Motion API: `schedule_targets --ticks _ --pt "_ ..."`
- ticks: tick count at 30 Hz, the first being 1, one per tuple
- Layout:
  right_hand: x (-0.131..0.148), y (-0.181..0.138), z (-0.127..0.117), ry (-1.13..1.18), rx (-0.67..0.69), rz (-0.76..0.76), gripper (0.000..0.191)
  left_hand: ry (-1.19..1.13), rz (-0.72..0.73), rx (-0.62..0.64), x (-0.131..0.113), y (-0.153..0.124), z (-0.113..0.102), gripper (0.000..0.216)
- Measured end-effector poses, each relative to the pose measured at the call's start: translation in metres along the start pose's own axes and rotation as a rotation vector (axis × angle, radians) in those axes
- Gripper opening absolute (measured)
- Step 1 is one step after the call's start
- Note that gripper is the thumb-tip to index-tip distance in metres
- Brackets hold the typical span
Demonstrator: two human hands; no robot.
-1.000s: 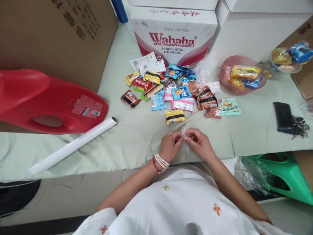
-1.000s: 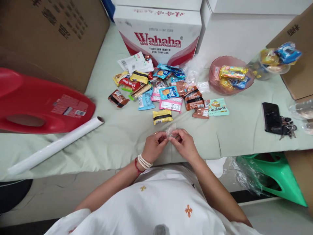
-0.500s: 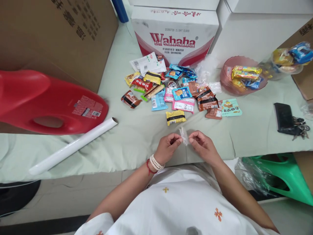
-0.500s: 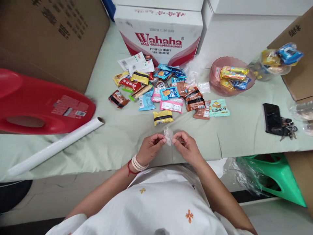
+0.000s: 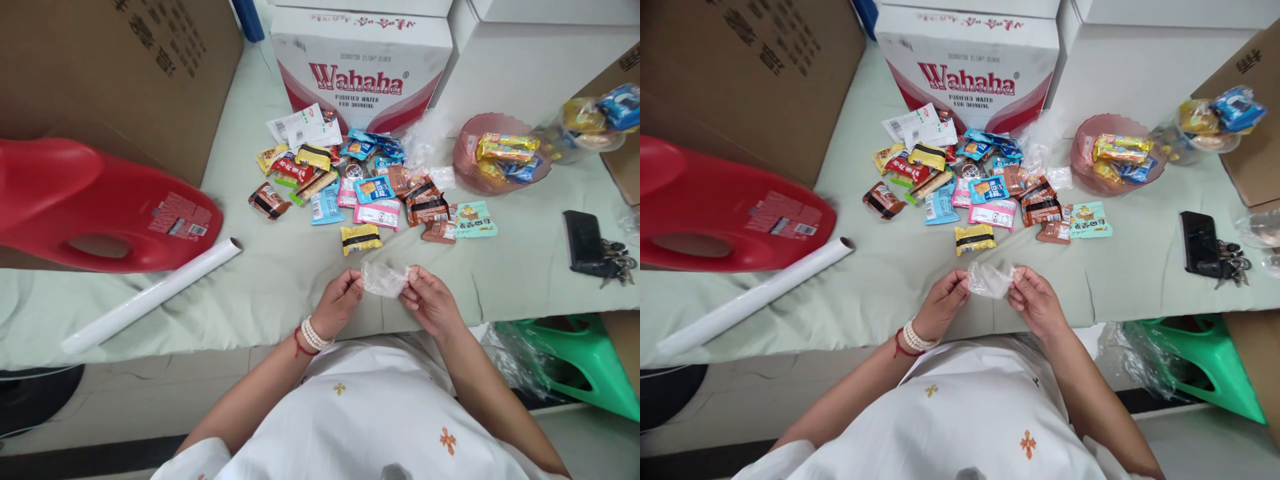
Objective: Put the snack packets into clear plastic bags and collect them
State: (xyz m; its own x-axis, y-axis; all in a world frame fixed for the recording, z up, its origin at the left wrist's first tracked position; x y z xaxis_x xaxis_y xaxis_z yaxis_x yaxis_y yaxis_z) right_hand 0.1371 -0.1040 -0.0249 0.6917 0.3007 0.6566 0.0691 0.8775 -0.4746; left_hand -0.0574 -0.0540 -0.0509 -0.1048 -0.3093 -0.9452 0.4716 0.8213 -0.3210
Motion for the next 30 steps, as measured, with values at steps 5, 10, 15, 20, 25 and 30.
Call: schedule_targets --ticks 5,10,15,20,25,30 --pt "0.003 0.000 -0.020 -0.079 -0.131 -0.061 0.042 -0.042 0.017 -0.056 0.000 0.000 -0.009 0.042" --pt "0.013 -0.009 -0.032 -0.597 -0.372 -0.373 0.036 0.142 0.177 -0.061 -0.006 -0.005 -0.013 0.034" --pt "0.014 -0.002 -0.006 -0.848 -0.222 -0.472 0.051 0.292 0.255 -0.025 -0.015 -0.010 -0.008 0.033" --pt "0.011 0.019 0.001 -0.783 -0.088 -0.395 0.026 0.352 0.249 -0.096 -0.008 -0.016 -0.022 0.035" --pt "0.029 0.019 -0.026 -0.420 -0.194 -0.358 0.026 0.324 0.164 -0.293 0.006 -0.024 -0.068 0.031" --pt "0.038 0.014 -0.040 -0.357 -0.116 -0.413 0.013 0.433 0.289 -0.476 -0.011 -0.023 -0.108 0.021"
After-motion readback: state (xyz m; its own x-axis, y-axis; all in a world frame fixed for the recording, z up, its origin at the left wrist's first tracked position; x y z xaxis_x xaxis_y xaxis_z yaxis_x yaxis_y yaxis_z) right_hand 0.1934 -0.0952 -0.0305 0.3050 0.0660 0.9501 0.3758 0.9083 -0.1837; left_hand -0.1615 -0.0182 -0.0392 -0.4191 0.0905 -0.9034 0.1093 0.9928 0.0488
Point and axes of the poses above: each hand's wrist, its own y-axis towards the middle knuckle, its own z-axis out of the palm, x = y × z, the point moved 2 cm from there along y, towards the middle knuckle, and after that the axes turned 9 degrees about y, right-handed, at the moved point
